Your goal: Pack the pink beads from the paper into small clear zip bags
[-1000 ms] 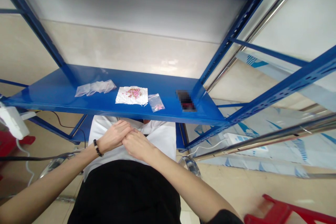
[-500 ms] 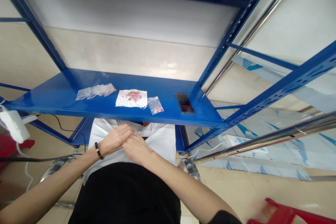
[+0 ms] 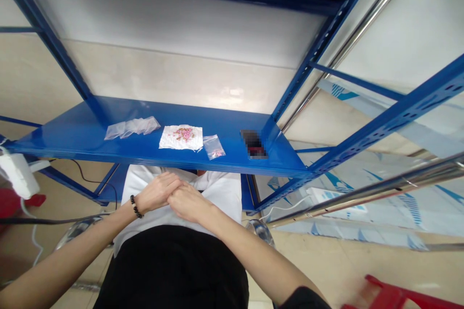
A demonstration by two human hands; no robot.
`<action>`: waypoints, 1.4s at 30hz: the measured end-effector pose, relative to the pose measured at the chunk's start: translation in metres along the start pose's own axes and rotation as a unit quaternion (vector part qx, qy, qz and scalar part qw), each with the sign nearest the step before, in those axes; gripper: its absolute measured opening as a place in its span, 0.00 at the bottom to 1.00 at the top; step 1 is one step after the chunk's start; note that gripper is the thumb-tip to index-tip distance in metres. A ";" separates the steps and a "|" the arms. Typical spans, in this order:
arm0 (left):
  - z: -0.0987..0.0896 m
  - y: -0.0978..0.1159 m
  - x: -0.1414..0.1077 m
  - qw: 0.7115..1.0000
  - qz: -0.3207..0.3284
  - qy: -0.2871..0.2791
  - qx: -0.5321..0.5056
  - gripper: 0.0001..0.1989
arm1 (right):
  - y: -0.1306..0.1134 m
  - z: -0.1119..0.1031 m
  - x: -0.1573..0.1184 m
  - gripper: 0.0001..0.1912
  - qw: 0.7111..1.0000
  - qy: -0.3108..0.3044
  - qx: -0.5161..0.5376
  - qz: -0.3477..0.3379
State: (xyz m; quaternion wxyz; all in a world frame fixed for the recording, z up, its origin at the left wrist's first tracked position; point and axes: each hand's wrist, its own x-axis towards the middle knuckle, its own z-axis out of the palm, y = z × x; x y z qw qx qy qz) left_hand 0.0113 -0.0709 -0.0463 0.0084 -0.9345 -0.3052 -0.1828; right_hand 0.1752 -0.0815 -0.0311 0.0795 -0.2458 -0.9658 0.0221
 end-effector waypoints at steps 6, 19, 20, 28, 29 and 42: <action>-0.012 -0.012 -0.006 1.000 -0.004 0.023 0.002 0.06 | -0.005 -0.015 -0.006 0.12 0.999 0.031 0.017 -0.025; -0.038 -0.022 0.002 0.883 -0.276 0.300 -0.231 0.10 | 0.048 -0.036 -0.005 0.17 0.908 0.341 0.115 0.216; -0.039 -0.019 0.001 0.877 -0.285 0.301 -0.243 0.10 | 0.055 -0.037 -0.002 0.16 0.911 0.330 0.091 0.231; -0.025 -0.024 0.003 0.890 -0.261 0.265 -0.264 0.07 | 0.139 -0.045 0.044 0.09 0.939 0.215 -0.018 0.267; -0.023 -0.025 0.004 0.895 -0.253 0.259 -0.260 0.07 | 0.146 -0.044 0.049 0.08 0.945 0.194 -0.014 0.263; -0.025 -0.006 0.000 0.855 -0.301 0.231 -0.355 0.05 | 0.155 -0.034 0.075 0.10 0.960 0.145 -0.035 0.236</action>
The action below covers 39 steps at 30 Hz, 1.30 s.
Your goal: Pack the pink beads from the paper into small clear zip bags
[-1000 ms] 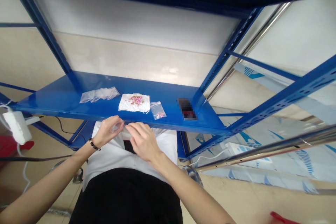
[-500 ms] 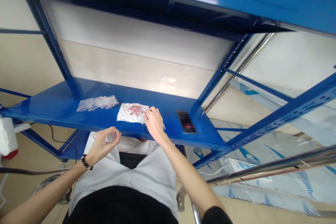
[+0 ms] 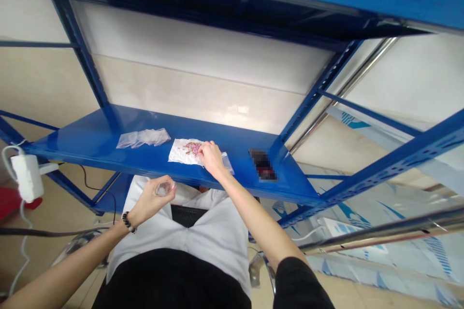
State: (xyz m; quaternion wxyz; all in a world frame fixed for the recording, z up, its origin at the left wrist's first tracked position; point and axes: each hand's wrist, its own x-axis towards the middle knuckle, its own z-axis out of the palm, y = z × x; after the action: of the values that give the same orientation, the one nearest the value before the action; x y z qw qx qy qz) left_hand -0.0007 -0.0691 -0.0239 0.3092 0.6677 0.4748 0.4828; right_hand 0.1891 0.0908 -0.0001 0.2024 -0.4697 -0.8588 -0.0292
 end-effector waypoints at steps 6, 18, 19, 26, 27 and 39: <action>0.018 -0.026 0.012 0.995 -0.085 0.011 -0.056 0.05 | -0.014 -0.023 0.005 0.09 0.998 0.028 0.052 0.029; 0.022 -0.024 0.004 0.987 -0.106 -0.003 -0.123 0.03 | -0.096 -0.046 -0.068 0.04 0.964 -0.046 0.237 -0.109; 0.021 -0.023 0.006 0.985 -0.111 -0.005 -0.132 0.03 | -0.094 -0.045 -0.065 0.05 0.964 -0.052 0.236 -0.112; 0.013 -0.006 0.013 0.944 -0.164 -0.026 -0.284 0.08 | -0.086 -0.044 -0.047 0.09 0.954 0.018 0.286 -0.088; 0.012 -0.004 0.012 0.929 -0.171 -0.033 -0.327 0.09 | -0.082 -0.043 -0.043 0.10 0.953 0.047 0.291 -0.073; 0.008 -0.004 0.015 0.949 -0.181 -0.065 -0.250 0.10 | 0.009 -0.010 0.014 0.08 0.994 0.019 0.096 0.056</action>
State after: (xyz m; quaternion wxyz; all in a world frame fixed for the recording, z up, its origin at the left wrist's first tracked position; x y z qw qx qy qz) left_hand 0.0070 -0.0530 -0.0245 0.5788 0.5017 0.4302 0.4778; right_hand 0.1930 0.1048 0.0135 0.2637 -0.4946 -0.8263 0.0558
